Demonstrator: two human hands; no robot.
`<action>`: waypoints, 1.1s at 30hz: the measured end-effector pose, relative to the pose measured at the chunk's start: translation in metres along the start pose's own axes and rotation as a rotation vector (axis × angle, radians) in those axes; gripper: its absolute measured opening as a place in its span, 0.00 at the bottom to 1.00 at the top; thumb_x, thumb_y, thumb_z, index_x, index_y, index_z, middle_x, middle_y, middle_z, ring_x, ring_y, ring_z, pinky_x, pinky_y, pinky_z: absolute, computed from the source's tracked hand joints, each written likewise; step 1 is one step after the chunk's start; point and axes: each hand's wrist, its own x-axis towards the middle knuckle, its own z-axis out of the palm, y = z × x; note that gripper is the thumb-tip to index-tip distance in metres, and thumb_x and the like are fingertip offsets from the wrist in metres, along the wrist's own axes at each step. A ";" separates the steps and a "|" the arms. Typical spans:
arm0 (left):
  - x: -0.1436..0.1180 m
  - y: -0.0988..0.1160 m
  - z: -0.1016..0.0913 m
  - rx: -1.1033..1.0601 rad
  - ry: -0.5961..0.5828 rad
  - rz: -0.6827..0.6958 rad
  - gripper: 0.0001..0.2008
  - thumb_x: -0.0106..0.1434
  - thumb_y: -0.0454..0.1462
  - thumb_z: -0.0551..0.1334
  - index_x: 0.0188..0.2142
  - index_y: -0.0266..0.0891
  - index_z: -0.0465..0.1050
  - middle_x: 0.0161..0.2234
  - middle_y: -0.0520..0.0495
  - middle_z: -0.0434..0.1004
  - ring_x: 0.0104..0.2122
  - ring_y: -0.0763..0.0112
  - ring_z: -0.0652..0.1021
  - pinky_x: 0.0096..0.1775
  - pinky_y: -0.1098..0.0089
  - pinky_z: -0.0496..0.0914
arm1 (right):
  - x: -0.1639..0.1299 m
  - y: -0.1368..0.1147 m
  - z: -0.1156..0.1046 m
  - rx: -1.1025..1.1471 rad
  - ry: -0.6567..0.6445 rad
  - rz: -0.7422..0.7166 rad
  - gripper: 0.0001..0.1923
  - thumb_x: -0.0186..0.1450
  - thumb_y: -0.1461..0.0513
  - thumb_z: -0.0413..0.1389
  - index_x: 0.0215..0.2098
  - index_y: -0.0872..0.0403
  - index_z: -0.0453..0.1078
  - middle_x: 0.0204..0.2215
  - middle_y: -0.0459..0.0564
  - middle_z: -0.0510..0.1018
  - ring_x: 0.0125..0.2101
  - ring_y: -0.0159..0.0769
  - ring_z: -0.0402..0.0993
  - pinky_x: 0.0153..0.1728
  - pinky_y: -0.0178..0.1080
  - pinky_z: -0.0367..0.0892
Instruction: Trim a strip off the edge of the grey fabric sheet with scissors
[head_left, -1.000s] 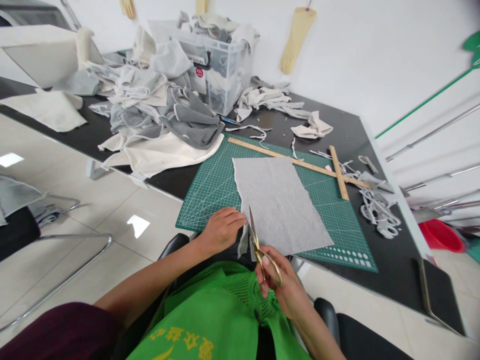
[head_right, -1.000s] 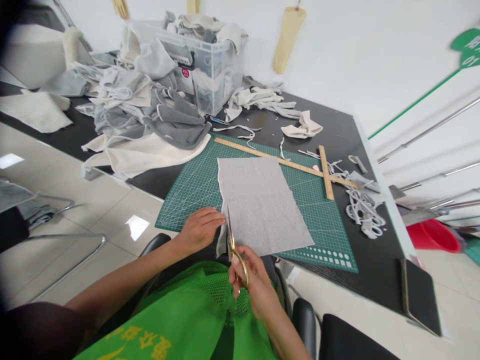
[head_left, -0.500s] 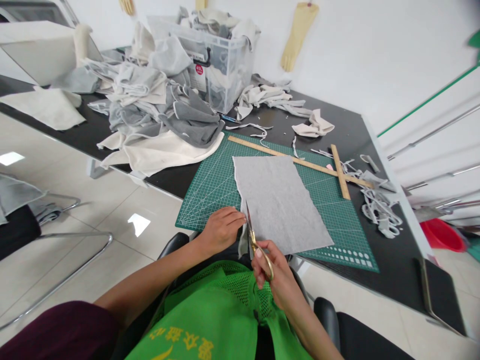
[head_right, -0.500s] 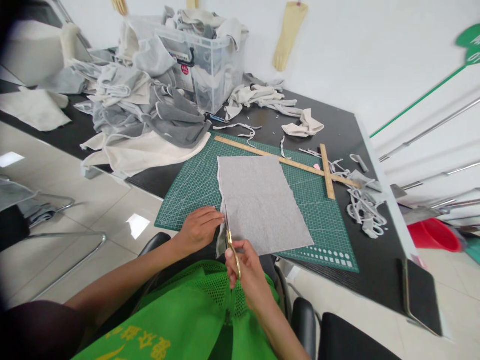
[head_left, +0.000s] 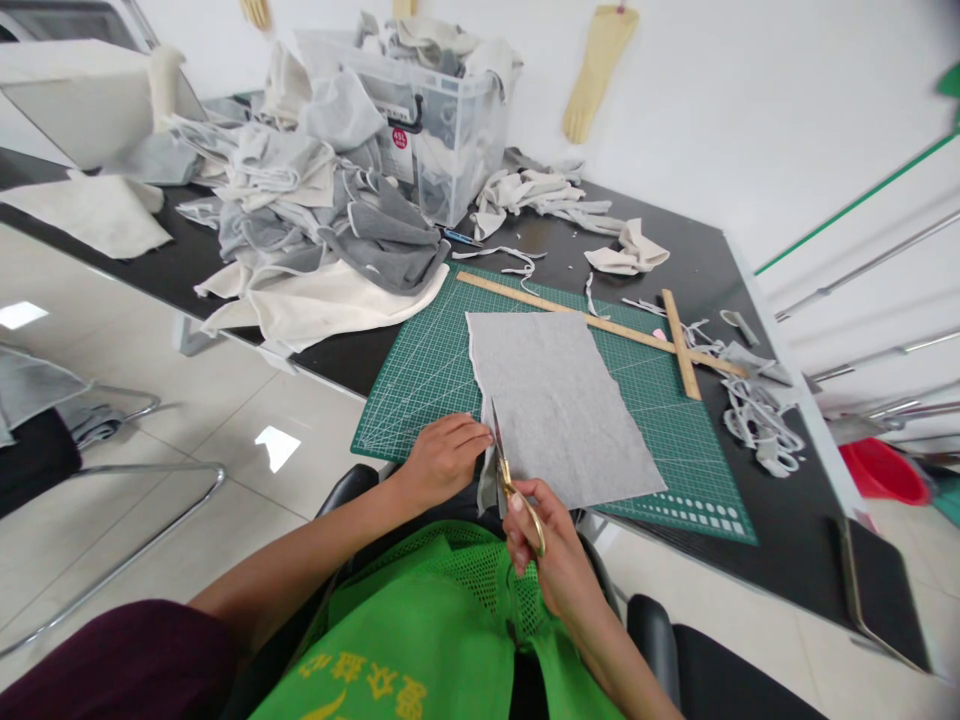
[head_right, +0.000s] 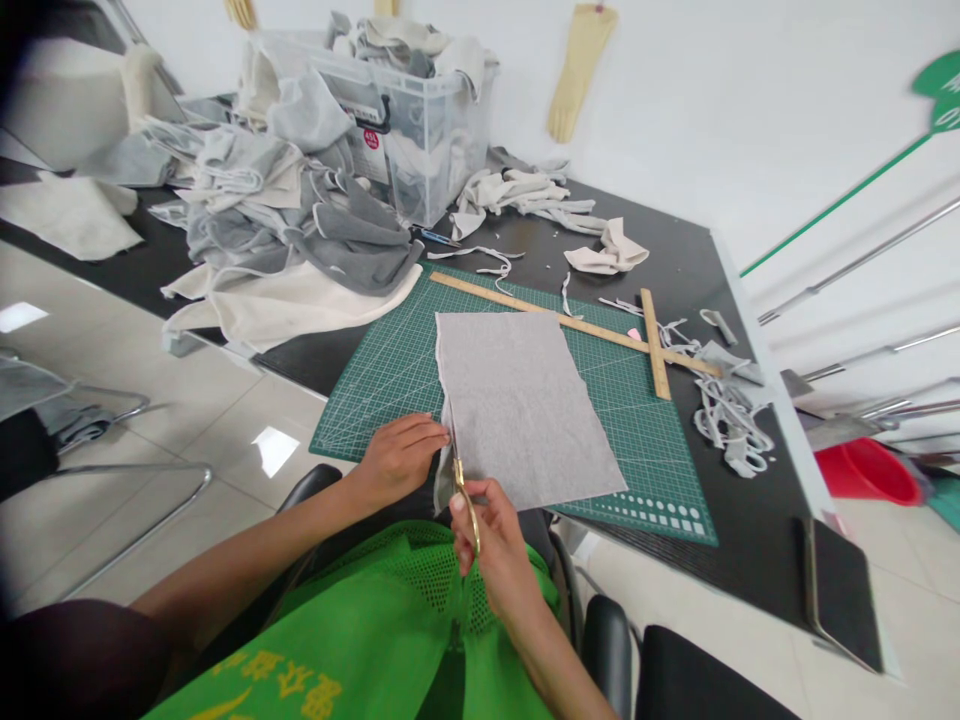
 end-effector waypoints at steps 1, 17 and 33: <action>0.000 0.000 0.000 0.001 0.000 -0.002 0.15 0.66 0.26 0.56 0.44 0.39 0.79 0.43 0.46 0.85 0.43 0.65 0.82 0.53 0.58 0.78 | -0.001 0.000 0.000 -0.001 0.003 0.002 0.26 0.65 0.42 0.64 0.43 0.52 0.65 0.21 0.36 0.65 0.16 0.23 0.56 0.15 0.26 0.54; 0.001 0.001 -0.001 -0.030 -0.027 0.006 0.10 0.68 0.28 0.58 0.42 0.38 0.77 0.42 0.46 0.84 0.42 0.66 0.82 0.55 0.59 0.76 | -0.010 0.004 0.002 -0.009 -0.023 0.027 0.27 0.65 0.42 0.65 0.46 0.52 0.63 0.19 0.34 0.64 0.14 0.22 0.56 0.14 0.26 0.57; 0.003 0.002 -0.002 -0.071 0.017 0.049 0.09 0.67 0.27 0.59 0.44 0.36 0.76 0.42 0.44 0.83 0.46 0.63 0.81 0.53 0.60 0.78 | 0.007 -0.003 -0.003 -0.004 -0.050 0.018 0.24 0.66 0.44 0.65 0.42 0.50 0.62 0.19 0.34 0.65 0.15 0.23 0.57 0.14 0.25 0.56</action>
